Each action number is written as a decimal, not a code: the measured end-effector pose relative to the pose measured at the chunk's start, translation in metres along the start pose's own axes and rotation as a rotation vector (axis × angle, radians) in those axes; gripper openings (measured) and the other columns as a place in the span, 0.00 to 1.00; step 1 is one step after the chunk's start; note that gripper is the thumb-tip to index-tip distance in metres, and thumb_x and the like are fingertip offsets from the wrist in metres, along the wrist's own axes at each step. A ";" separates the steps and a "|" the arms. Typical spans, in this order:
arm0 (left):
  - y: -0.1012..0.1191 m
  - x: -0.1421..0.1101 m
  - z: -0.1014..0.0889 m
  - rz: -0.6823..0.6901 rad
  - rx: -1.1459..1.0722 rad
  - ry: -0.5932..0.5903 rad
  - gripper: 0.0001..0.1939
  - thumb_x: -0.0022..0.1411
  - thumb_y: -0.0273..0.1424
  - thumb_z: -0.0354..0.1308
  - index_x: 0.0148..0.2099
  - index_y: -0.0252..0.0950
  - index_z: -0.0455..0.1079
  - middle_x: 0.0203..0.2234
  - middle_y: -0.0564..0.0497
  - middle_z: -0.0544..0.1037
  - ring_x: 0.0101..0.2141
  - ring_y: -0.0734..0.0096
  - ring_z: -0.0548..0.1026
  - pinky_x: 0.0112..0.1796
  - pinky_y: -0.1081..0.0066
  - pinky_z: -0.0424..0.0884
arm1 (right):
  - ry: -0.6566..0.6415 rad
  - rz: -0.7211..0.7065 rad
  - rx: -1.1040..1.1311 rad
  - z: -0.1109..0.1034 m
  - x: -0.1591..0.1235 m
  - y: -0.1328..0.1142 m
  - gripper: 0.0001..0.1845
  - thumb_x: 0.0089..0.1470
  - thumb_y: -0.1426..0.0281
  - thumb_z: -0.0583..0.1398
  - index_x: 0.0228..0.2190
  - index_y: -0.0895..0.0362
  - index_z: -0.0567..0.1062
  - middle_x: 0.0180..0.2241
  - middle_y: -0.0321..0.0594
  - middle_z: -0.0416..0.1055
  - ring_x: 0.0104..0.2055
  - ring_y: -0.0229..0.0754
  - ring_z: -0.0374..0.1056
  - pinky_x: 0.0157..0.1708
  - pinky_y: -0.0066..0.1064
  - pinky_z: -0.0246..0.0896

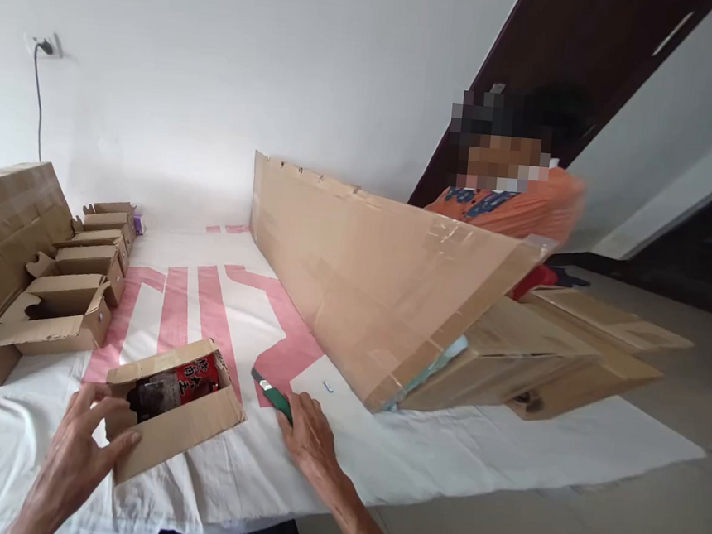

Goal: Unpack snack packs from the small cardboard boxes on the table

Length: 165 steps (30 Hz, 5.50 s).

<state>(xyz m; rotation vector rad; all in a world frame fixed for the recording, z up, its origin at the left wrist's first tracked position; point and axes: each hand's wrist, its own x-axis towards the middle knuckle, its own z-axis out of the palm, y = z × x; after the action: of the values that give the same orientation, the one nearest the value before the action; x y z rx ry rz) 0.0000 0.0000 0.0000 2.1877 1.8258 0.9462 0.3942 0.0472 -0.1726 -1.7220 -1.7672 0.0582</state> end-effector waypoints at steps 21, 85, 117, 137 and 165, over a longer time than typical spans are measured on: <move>-0.009 0.031 0.002 -0.217 -0.437 -0.302 0.75 0.36 0.56 0.81 0.80 0.41 0.51 0.72 0.32 0.62 0.69 0.25 0.62 0.68 0.35 0.61 | -0.583 -0.689 0.217 -0.080 0.127 -0.183 0.05 0.63 0.77 0.63 0.39 0.57 0.79 0.43 0.44 0.79 0.44 0.45 0.75 0.46 0.35 0.68; 0.067 0.087 0.020 -0.360 -1.094 0.047 0.33 0.45 0.51 0.81 0.46 0.31 0.85 0.34 0.44 0.88 0.35 0.55 0.85 0.42 0.62 0.81 | -0.572 -0.024 1.374 -0.053 0.117 -0.193 0.34 0.53 0.44 0.71 0.50 0.57 0.80 0.41 0.44 0.81 0.43 0.49 0.78 0.39 0.38 0.77; 0.036 0.077 0.045 -0.423 -1.339 -0.198 0.29 0.50 0.45 0.81 0.48 0.33 0.83 0.40 0.42 0.89 0.42 0.51 0.87 0.48 0.55 0.84 | -0.489 0.134 1.506 -0.025 0.104 -0.176 0.36 0.57 0.34 0.62 0.35 0.57 0.82 0.29 0.39 0.77 0.31 0.42 0.70 0.34 0.34 0.69; 0.029 0.077 0.051 -0.432 -1.353 -0.277 0.28 0.44 0.40 0.84 0.46 0.33 0.86 0.38 0.41 0.89 0.46 0.46 0.86 0.50 0.57 0.81 | -0.335 0.139 1.608 -0.030 0.104 -0.184 0.28 0.61 0.41 0.65 0.36 0.55 0.80 0.37 0.42 0.82 0.41 0.48 0.75 0.40 0.37 0.70; 0.021 0.075 0.050 -0.470 -1.297 -0.313 0.23 0.44 0.33 0.83 0.44 0.35 0.87 0.37 0.43 0.89 0.45 0.45 0.86 0.44 0.60 0.83 | -0.228 0.163 1.497 -0.027 0.104 -0.183 0.29 0.61 0.39 0.61 0.29 0.52 0.70 0.23 0.31 0.65 0.27 0.39 0.56 0.28 0.31 0.54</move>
<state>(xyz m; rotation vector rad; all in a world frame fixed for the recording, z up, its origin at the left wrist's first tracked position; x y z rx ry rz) 0.0491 0.0781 -0.0014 0.9701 0.9592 1.0969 0.2560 0.1065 -0.0224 -0.6921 -1.0591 1.3065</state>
